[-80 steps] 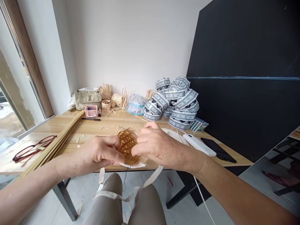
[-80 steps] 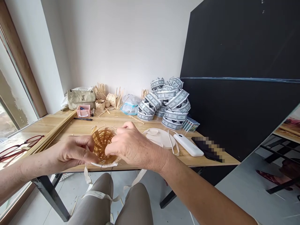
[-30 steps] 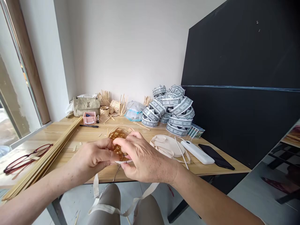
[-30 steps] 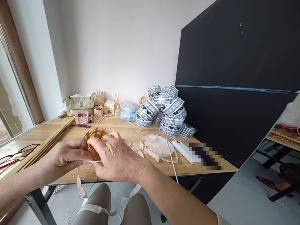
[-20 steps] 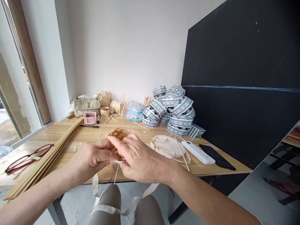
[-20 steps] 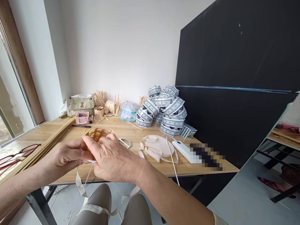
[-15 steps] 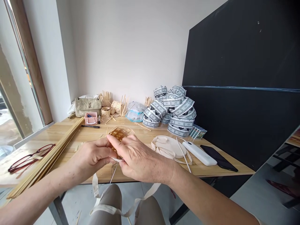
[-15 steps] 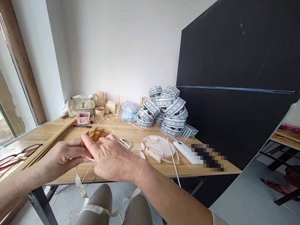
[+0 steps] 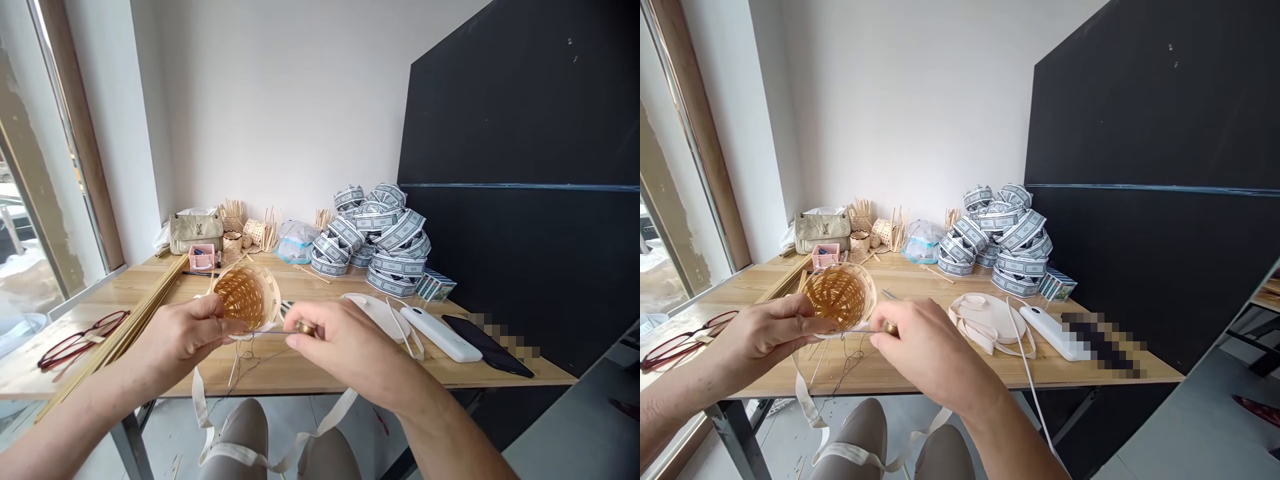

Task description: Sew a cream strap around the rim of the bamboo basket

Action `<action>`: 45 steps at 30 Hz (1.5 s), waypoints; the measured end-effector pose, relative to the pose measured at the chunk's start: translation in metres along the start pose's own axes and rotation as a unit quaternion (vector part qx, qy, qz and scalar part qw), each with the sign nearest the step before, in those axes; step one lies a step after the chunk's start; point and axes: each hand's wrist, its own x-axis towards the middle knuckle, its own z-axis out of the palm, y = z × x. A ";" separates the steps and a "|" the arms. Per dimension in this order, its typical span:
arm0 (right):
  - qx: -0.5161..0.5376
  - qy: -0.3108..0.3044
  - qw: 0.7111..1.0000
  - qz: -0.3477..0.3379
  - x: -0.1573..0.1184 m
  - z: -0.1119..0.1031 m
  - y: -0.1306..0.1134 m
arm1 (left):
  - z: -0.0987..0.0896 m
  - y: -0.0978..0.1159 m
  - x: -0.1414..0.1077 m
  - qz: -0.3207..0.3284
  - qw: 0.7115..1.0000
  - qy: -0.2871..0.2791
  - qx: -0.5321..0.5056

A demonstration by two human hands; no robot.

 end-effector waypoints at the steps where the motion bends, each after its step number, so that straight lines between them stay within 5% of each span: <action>1: 0.038 -0.005 0.999 0.015 -0.004 0.005 0.004 | 0.000 -0.001 -0.001 0.003 1.000 -0.002 -0.004; 6: 0.270 -0.095 0.956 0.067 -0.014 0.048 0.028 | -0.001 -0.001 -0.002 -0.002 0.998 0.023 -0.053; 10: 0.310 -0.059 0.946 0.073 -0.011 0.080 0.045 | 0.000 0.003 -0.001 -0.031 0.995 0.073 -0.066; 12: 0.269 0.017 0.961 0.063 -0.010 0.087 0.049 | 0.002 0.006 0.000 -0.038 0.992 0.091 -0.074; 14: 0.178 0.163 0.970 0.030 -0.011 0.090 0.049 | 0.004 0.009 0.002 -0.036 0.991 0.105 -0.079; 16: 0.065 0.323 0.943 -0.045 -0.011 0.091 0.043 | 0.005 0.011 0.005 -0.035 0.990 0.108 -0.080; 18: -0.010 0.396 0.906 -0.146 -0.011 0.092 0.033 | 0.006 0.013 0.008 -0.042 0.990 0.102 -0.090; 23: -0.104 0.354 0.871 -0.324 -0.004 0.087 0.015 | 0.008 0.020 0.014 -0.063 0.985 0.091 -0.133; 29: -0.149 0.348 0.846 -0.375 0.005 0.074 0.015 | 0.007 0.022 0.015 -0.076 0.976 0.082 -0.189; 31: -0.143 0.339 0.843 -0.392 0.004 0.081 0.013 | 0.010 0.020 0.014 -0.090 0.973 0.072 -0.201; 34: -0.111 0.246 0.859 -0.435 -0.007 0.104 0.006 | 0.013 0.017 0.013 -0.106 0.970 0.071 -0.208; 38: -0.055 0.183 0.920 -0.342 -0.024 0.128 -0.003 | 0.012 0.016 0.012 -0.115 0.972 0.084 -0.185; 41: 0.117 0.167 0.947 -0.249 -0.030 0.130 0.003 | 0.009 0.016 0.010 -0.115 0.971 0.112 -0.177; 45: 0.461 0.134 0.875 -0.065 -0.051 0.143 0.044 | 0.011 0.011 0.004 -0.115 0.969 0.148 -0.159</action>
